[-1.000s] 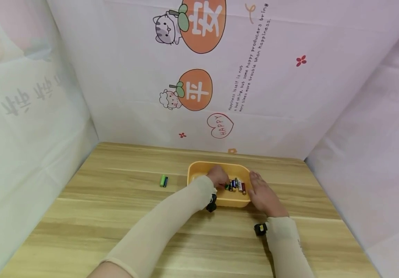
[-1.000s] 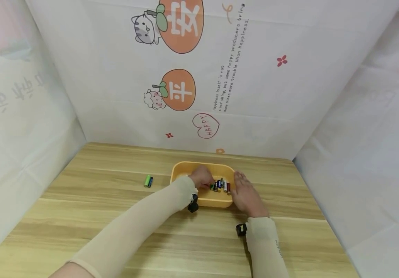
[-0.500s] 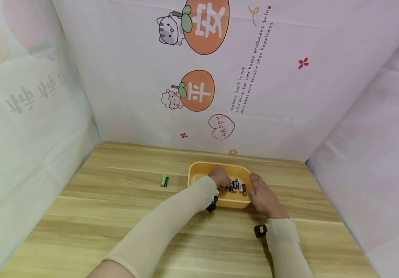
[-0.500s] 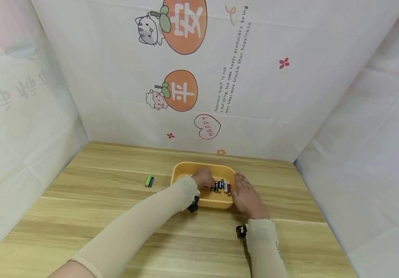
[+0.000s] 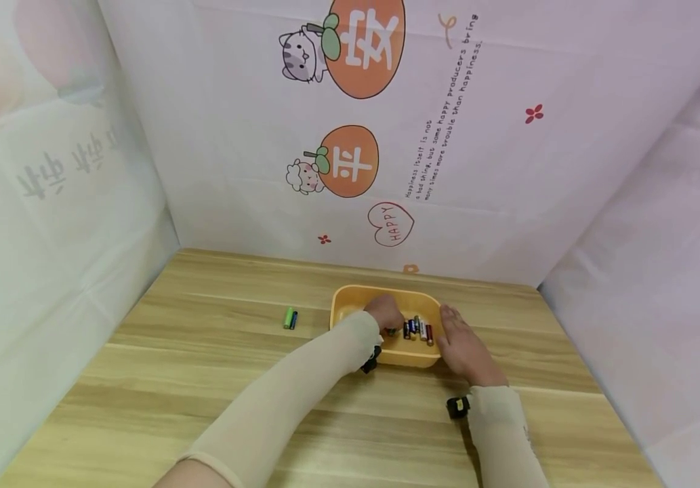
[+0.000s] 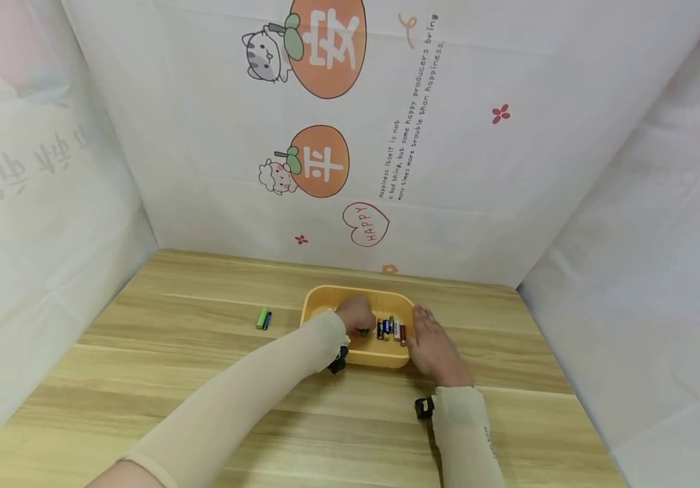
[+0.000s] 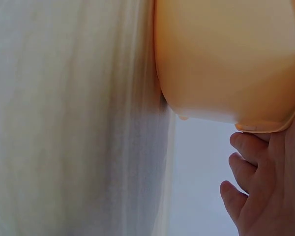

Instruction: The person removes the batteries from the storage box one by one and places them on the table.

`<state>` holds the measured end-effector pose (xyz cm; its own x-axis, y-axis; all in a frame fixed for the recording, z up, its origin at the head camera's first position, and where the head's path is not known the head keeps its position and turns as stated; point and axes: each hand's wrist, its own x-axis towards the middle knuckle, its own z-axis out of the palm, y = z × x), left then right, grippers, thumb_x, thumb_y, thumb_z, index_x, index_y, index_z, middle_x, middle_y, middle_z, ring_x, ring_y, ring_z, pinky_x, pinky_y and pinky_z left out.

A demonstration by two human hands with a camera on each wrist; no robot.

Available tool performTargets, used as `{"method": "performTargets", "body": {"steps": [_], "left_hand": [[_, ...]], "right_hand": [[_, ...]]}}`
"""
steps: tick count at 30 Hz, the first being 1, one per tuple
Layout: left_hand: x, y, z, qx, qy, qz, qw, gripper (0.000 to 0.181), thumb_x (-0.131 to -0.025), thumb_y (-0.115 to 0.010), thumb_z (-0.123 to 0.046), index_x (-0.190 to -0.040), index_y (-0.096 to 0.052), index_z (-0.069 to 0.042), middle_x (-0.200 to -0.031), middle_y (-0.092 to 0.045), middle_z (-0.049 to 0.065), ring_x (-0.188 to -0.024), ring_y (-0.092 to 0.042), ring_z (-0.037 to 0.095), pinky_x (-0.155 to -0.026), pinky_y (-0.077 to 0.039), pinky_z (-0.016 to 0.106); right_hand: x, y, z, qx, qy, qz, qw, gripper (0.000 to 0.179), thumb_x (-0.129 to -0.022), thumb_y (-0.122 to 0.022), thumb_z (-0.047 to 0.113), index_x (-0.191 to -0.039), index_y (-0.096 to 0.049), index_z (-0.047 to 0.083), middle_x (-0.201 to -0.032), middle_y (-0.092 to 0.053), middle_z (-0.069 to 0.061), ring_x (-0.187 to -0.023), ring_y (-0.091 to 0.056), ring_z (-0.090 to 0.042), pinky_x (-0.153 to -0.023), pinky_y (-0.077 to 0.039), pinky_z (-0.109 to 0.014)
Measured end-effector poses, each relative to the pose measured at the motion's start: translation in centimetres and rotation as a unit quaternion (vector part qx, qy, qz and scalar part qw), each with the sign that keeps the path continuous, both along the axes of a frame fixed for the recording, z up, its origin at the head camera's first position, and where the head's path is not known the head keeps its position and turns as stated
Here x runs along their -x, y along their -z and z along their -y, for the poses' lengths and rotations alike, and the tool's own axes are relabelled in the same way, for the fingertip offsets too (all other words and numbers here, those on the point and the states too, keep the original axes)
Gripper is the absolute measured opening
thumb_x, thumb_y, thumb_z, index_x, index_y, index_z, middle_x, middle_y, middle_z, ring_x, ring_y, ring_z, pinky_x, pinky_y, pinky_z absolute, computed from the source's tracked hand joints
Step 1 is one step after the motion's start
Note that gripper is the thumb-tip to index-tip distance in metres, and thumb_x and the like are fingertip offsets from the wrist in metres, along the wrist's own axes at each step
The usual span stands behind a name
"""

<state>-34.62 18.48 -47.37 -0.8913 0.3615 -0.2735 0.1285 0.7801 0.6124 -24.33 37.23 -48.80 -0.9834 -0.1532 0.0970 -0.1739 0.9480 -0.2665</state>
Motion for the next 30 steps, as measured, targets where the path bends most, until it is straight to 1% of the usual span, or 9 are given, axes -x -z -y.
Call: {"method": "performTargets", "body": {"steps": [8, 13, 17, 19, 22, 25, 27, 29, 30], "left_hand": [[0.1, 0.8, 0.1, -0.022, 0.001, 0.002, 0.9998, 0.037, -0.088, -0.064, -0.009, -0.055, -0.048, -0.013, -0.051, -0.041, 0.002, -0.039, -0.037, 0.015, -0.034, -0.033, 0.029], [0.1, 0.8, 0.0, -0.012, 0.003, 0.008, 0.9999, 0.026, -0.088, -0.062, -0.009, -0.064, -0.055, -0.01, -0.059, -0.046, 0.004, -0.041, -0.036, 0.015, -0.036, -0.032, 0.03], [0.3, 0.9, 0.0, -0.009, 0.007, 0.01, 0.9999, 0.026, -0.09, -0.061, -0.011, -0.064, -0.057, -0.009, -0.061, -0.051, 0.006, -0.041, -0.038, 0.015, -0.036, -0.033, 0.029], [0.4, 1.0, 0.2, -0.03, 0.006, 0.021, 0.9993, 0.03, -0.089, -0.06, -0.008, -0.061, -0.054, -0.01, -0.06, -0.052, 0.007, -0.041, -0.041, 0.016, -0.035, -0.036, 0.029], [0.8, 1.4, 0.7, -0.078, 0.001, 0.037, 0.9963, 0.035, -0.083, -0.057, 0.002, -0.055, -0.043, -0.014, -0.056, -0.05, 0.006, -0.041, -0.044, 0.016, -0.035, -0.037, 0.028], [1.4, 1.7, 1.4, -0.141, -0.011, 0.069, 0.9875, 0.04, -0.077, -0.055, 0.007, -0.052, -0.036, -0.016, -0.051, -0.045, 0.004, -0.042, -0.042, 0.016, -0.036, -0.037, 0.027], [1.6, 1.6, 1.9, -0.171, -0.01, 0.087, 0.9813, 0.04, -0.078, -0.058, 0.008, -0.051, -0.038, -0.015, -0.051, -0.043, 0.004, -0.044, -0.041, 0.016, -0.038, -0.037, 0.027], [1.7, 1.3, 2.3, -0.204, -0.015, 0.116, 0.9721, 0.037, -0.08, -0.062, 0.007, -0.053, -0.044, -0.012, -0.054, -0.047, 0.005, -0.048, -0.044, 0.017, -0.042, -0.043, 0.027], [1.7, 1.0, 2.5, -0.196, 0.004, 0.111, 0.9742, 0.035, -0.082, -0.065, 0.006, -0.055, -0.048, -0.01, -0.056, -0.049, 0.006, -0.05, -0.046, 0.017, -0.043, -0.044, 0.027]], "right_hand": [[-0.1, 0.1, 0.1, -0.002, -0.006, -0.004, 1.0, 0.061, -0.104, -0.036, 0.02, -0.152, -0.01, -0.006, -0.158, -0.014, -0.024, -0.144, -0.012, -0.04, -0.116, -0.015, -0.053], [-0.2, 0.2, 0.0, 0.002, -0.005, -0.002, 1.0, 0.061, -0.104, -0.035, 0.02, -0.152, -0.009, -0.006, -0.158, -0.013, -0.023, -0.144, -0.011, -0.04, -0.116, -0.013, -0.052], [-0.3, 0.0, 0.1, 0.004, -0.005, -0.004, 1.0, 0.061, -0.104, -0.036, 0.02, -0.152, -0.01, -0.006, -0.158, -0.014, -0.023, -0.144, -0.011, -0.04, -0.116, -0.013, -0.053], [-0.3, -0.1, 0.1, 0.003, -0.003, -0.004, 1.0, 0.061, -0.104, -0.036, 0.02, -0.152, -0.01, -0.006, -0.158, -0.014, -0.023, -0.144, -0.012, -0.04, -0.116, -0.014, -0.053], [-0.3, 0.0, 0.2, -0.001, -0.002, -0.004, 1.0, 0.061, -0.104, -0.036, 0.02, -0.152, -0.01, -0.006, -0.158, -0.015, -0.024, -0.144, -0.012, -0.041, -0.116, -0.014, -0.053], [-0.2, 0.0, 0.2, -0.003, -0.002, -0.006, 1.0, 0.061, -0.103, -0.037, 0.02, -0.152, -0.011, -0.006, -0.157, -0.015, -0.024, -0.144, -0.012, -0.041, -0.116, -0.014, -0.053], [-0.1, 0.0, 0.2, -0.002, -0.003, -0.006, 1.0, 0.061, -0.103, -0.037, 0.02, -0.152, -0.011, -0.006, -0.157, -0.015, -0.024, -0.144, -0.012, -0.041, -0.116, -0.014, -0.053], [-0.1, 0.0, 0.1, -0.002, -0.002, -0.005, 1.0, 0.061, -0.103, -0.036, 0.019, -0.152, -0.01, -0.006, -0.157, -0.015, -0.024, -0.144, -0.011, -0.041, -0.116, -0.013, -0.053], [-0.1, 0.0, 0.1, -0.002, -0.003, -0.004, 1.0, 0.061, -0.104, -0.036, 0.019, -0.152, -0.01, -0.007, -0.158, -0.014, -0.024, -0.144, -0.011, -0.041, -0.116, -0.012, -0.053]]}}
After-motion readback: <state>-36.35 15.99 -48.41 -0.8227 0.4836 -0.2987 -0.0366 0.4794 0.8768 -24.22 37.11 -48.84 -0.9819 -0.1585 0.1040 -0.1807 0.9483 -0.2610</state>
